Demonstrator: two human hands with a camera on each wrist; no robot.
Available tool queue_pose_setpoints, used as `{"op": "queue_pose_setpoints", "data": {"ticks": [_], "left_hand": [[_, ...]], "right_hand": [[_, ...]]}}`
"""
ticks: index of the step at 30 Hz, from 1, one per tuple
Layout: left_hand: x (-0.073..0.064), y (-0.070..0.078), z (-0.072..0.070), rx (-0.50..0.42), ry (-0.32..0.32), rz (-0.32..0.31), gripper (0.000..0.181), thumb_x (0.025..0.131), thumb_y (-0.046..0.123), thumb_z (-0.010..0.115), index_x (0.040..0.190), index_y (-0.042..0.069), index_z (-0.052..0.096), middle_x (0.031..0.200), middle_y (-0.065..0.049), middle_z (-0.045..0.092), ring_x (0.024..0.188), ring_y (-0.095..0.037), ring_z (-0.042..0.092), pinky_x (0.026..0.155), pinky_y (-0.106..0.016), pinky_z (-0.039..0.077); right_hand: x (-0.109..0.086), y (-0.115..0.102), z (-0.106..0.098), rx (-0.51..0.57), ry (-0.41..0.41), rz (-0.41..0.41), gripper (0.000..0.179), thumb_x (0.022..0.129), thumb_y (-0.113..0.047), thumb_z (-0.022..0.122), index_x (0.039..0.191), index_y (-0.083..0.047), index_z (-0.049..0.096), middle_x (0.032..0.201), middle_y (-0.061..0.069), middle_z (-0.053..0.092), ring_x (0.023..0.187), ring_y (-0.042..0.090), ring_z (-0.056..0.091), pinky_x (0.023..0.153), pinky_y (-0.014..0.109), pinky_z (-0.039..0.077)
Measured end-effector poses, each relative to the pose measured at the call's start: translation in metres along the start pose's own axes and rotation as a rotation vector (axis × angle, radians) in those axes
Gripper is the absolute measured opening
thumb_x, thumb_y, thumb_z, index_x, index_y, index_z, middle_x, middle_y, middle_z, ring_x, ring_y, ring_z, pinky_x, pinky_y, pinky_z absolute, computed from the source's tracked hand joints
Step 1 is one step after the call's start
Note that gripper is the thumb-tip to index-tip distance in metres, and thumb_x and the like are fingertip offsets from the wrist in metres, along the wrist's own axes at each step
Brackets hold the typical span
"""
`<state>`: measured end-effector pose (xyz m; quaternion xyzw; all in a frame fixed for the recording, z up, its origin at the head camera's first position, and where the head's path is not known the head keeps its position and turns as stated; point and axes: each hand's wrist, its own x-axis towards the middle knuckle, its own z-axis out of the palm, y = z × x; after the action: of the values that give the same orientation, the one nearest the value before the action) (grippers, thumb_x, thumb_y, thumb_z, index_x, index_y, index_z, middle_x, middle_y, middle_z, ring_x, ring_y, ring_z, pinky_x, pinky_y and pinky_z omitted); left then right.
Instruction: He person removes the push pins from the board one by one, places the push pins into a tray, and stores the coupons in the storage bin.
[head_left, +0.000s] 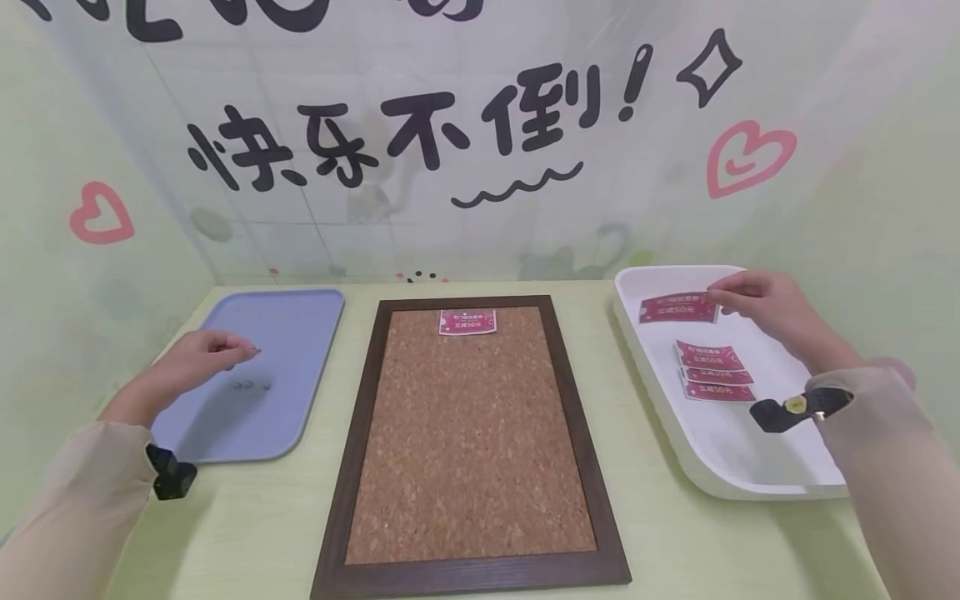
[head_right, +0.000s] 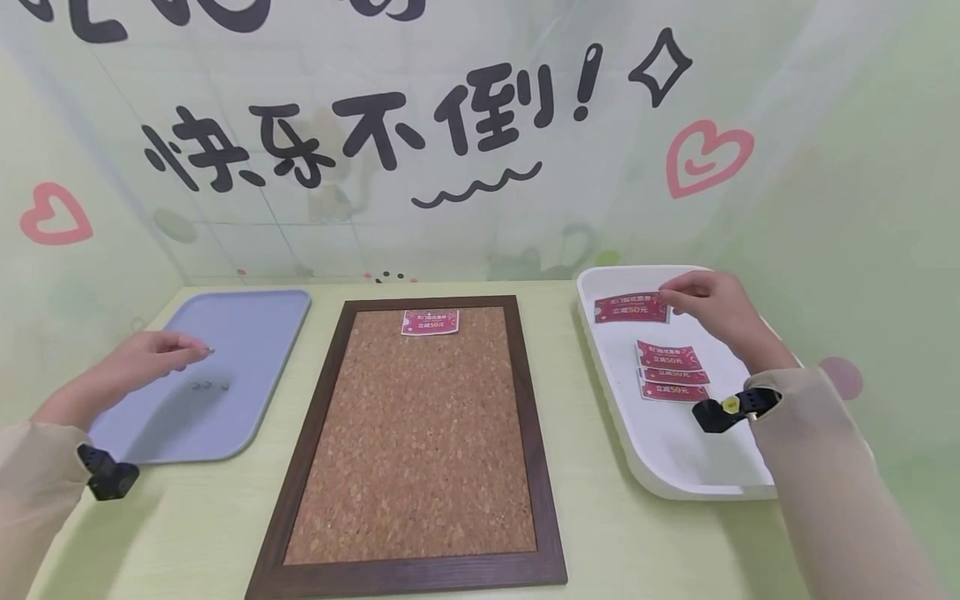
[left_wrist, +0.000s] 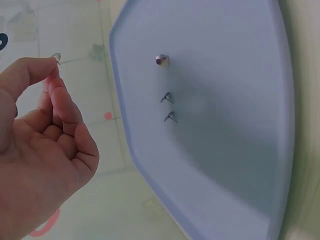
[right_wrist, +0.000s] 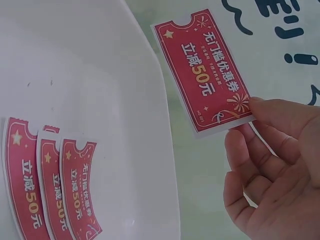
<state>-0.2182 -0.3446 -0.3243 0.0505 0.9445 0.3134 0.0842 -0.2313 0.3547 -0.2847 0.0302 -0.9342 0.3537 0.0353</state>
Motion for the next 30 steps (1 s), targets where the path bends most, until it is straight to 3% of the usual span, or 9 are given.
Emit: {"op": "queue_pose_setpoints", "data": {"ticks": [5, 9, 17, 21, 25, 30], "left_hand": [[-0.003, -0.009, -0.001, -0.015, -0.016, -0.027, 0.051, 0.094, 0.037, 0.049, 0.117, -0.008, 0.054, 0.114, -0.019, 0.053, 0.098, -0.028, 0.047, 0.081, -0.043, 0.038], [-0.006, -0.014, -0.003, -0.021, -0.033, -0.044, 0.053, 0.094, 0.038, 0.048, 0.119, -0.009, 0.051, 0.116, -0.020, 0.051, 0.098, -0.028, 0.046, 0.081, -0.045, 0.038], [-0.005, -0.022, -0.004, -0.020, -0.044, -0.070, 0.055, 0.095, 0.038, 0.047, 0.121, -0.010, 0.050, 0.118, -0.022, 0.049, 0.098, -0.028, 0.045, 0.081, -0.044, 0.038], [-0.002, -0.030, -0.004, -0.027, -0.047, -0.091, 0.057, 0.095, 0.039, 0.045, 0.121, -0.011, 0.049, 0.120, -0.025, 0.047, 0.101, -0.033, 0.044, 0.081, -0.046, 0.038], [0.001, -0.036, -0.003, -0.027, -0.053, -0.108, 0.057, 0.095, 0.039, 0.045, 0.122, -0.011, 0.048, 0.121, -0.026, 0.046, 0.103, -0.035, 0.043, 0.082, -0.047, 0.038], [0.005, -0.040, -0.001, -0.023, -0.046, -0.108, 0.053, 0.095, 0.035, 0.047, 0.119, -0.012, 0.052, 0.115, -0.020, 0.053, 0.095, -0.026, 0.048, 0.079, -0.041, 0.039]], "right_hand": [[-0.001, 0.013, -0.003, -0.017, 0.014, 0.022, 0.056, 0.088, -0.044, 0.055, 0.120, 0.001, 0.053, 0.086, -0.019, 0.055, 0.081, 0.006, 0.053, 0.073, 0.028, 0.041], [-0.001, 0.022, -0.004, -0.017, 0.019, 0.053, 0.061, 0.087, -0.048, 0.055, 0.123, 0.001, 0.052, 0.089, -0.020, 0.053, 0.086, 0.013, 0.054, 0.076, 0.029, 0.040], [0.001, 0.036, -0.005, 0.004, 0.019, 0.097, 0.062, 0.088, -0.046, 0.054, 0.123, 0.006, 0.050, 0.087, -0.017, 0.056, 0.078, 0.002, 0.053, 0.069, 0.019, 0.042], [0.005, 0.044, -0.002, 0.035, 0.011, 0.142, 0.067, 0.088, -0.048, 0.053, 0.126, 0.006, 0.047, 0.094, -0.007, 0.057, 0.086, 0.011, 0.050, 0.076, 0.030, 0.042], [0.017, 0.067, 0.002, 0.082, 0.021, 0.208, 0.070, 0.086, -0.051, 0.053, 0.130, 0.003, 0.046, 0.108, 0.011, 0.056, 0.096, 0.025, 0.045, 0.078, 0.040, 0.040], [0.039, 0.116, 0.010, 0.074, 0.058, 0.237, 0.083, 0.078, -0.062, 0.054, 0.131, 0.001, 0.045, 0.115, 0.014, 0.054, 0.100, 0.029, 0.045, 0.064, 0.027, 0.046]]}}
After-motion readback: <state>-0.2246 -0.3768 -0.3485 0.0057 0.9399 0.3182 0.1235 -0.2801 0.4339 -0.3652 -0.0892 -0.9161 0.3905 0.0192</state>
